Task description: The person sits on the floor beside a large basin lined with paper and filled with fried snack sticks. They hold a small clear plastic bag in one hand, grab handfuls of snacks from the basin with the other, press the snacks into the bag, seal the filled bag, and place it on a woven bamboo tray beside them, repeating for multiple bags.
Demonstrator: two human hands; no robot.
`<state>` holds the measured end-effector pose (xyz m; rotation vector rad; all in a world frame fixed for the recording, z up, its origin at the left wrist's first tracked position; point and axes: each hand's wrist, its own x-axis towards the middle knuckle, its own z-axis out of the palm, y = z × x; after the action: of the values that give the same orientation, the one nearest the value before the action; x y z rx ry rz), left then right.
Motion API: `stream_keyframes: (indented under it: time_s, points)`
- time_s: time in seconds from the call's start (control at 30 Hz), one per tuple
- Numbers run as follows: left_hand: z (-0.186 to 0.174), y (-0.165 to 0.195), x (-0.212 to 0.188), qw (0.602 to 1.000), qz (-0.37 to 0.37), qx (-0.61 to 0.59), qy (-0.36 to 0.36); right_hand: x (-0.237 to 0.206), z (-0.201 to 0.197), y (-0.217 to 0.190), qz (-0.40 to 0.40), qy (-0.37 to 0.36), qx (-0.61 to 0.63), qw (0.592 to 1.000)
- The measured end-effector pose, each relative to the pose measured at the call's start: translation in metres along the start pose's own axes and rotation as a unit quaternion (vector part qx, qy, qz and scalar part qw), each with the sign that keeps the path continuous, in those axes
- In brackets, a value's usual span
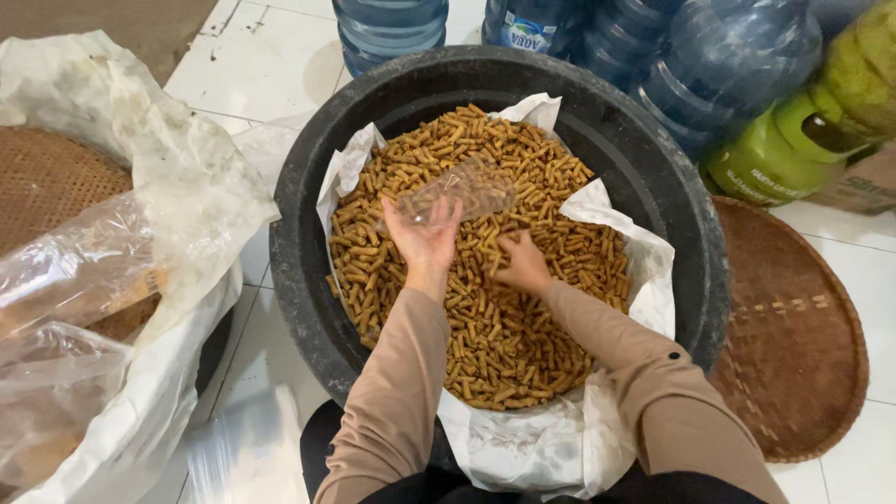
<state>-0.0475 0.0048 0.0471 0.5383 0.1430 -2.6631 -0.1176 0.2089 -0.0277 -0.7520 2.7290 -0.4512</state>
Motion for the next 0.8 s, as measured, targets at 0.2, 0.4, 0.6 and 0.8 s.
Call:
stream_keyframes:
  time_s: [0.2,0.4,0.6,0.8]
  points:
    - [-0.002,0.009,-0.013,0.998,-0.031,-0.059,0.022,-0.063,0.011,-0.015,-0.011,-0.095,-0.148,0.984]
    - [0.001,0.021,-0.021,0.996,-0.034,-0.079,-0.001,-0.082,-0.008,0.001,-0.018,-0.164,0.126,0.978]
    - [0.011,0.020,-0.035,0.998,-0.035,-0.048,-0.010,-0.068,-0.137,-0.034,-0.011,-0.057,0.674,0.736]
    - [0.016,0.014,-0.044,0.997,-0.048,-0.030,0.044,-0.044,-0.229,-0.113,-0.223,-0.039,0.794,0.564]
